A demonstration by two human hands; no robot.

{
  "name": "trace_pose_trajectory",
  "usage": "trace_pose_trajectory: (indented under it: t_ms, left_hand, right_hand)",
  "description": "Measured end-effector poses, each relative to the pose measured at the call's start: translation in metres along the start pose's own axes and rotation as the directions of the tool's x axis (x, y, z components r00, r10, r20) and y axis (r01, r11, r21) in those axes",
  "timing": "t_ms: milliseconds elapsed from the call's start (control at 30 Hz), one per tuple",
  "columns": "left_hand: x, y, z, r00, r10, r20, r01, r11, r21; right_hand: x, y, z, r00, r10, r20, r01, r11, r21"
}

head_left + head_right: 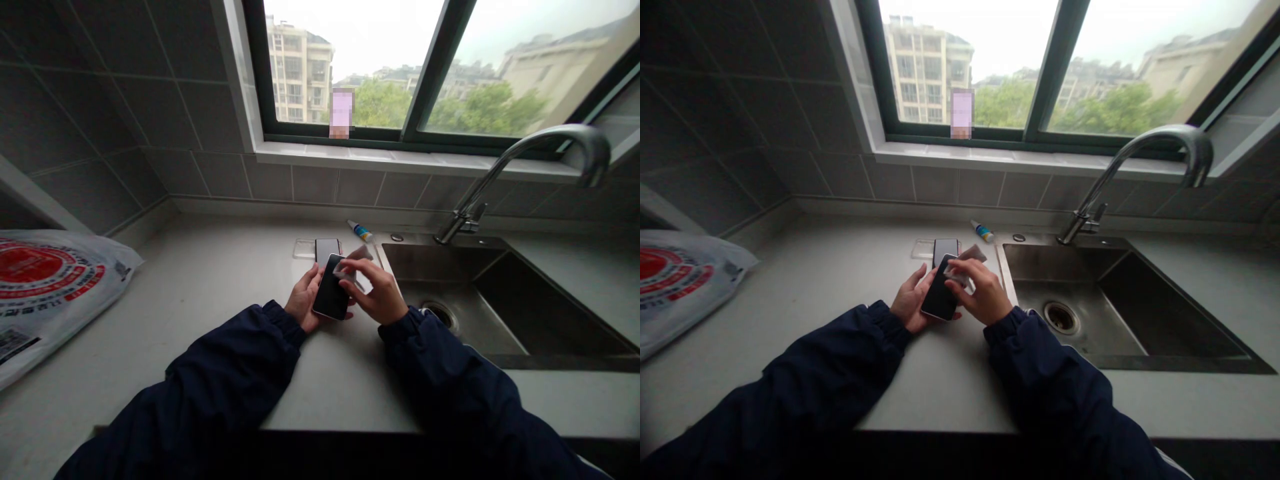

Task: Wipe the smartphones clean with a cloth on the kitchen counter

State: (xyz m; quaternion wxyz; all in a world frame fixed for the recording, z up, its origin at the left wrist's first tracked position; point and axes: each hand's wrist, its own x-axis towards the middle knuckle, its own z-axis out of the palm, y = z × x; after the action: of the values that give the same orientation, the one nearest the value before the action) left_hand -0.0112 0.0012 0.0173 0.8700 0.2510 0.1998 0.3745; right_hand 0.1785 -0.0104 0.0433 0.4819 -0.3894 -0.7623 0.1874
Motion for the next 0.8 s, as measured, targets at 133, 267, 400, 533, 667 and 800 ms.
trace_pose_trajectory:
  t_ms: [133, 267, 400, 533, 667, 800]
  left_hand:
    - [0.000, 0.001, -0.001, 0.999, 0.053, -0.003, -0.053, 0.998, -0.019]
    - [0.000, 0.002, 0.000, 1.000, 0.016, -0.015, -0.016, 1.000, -0.004]
    - [-0.001, 0.003, 0.000, 1.000, -0.012, 0.008, 0.012, 0.999, 0.030]
    - [-0.002, 0.004, 0.003, 1.000, -0.004, 0.000, 0.005, 0.998, 0.055]
    - [-0.002, 0.004, 0.003, 1.000, -0.021, -0.005, 0.021, 0.998, 0.067]
    - [0.001, 0.002, 0.005, 1.000, 0.009, -0.008, -0.009, 1.000, 0.012]
  right_hand:
    - [-0.007, -0.001, 0.009, 0.983, -0.100, 0.157, 0.106, 0.994, -0.032]
    - [-0.006, 0.010, 0.011, 0.993, -0.094, 0.065, 0.102, 0.985, -0.137]
    - [-0.005, 0.020, 0.012, 0.992, -0.099, 0.077, 0.113, 0.969, -0.219]
    - [-0.006, 0.024, 0.013, 0.988, -0.116, 0.099, 0.138, 0.955, -0.264]
    - [-0.007, 0.030, 0.014, 0.984, -0.059, 0.169, 0.110, 0.945, -0.308]
    - [-0.010, 0.034, 0.018, 0.948, 0.045, 0.314, 0.078, 0.927, -0.367]
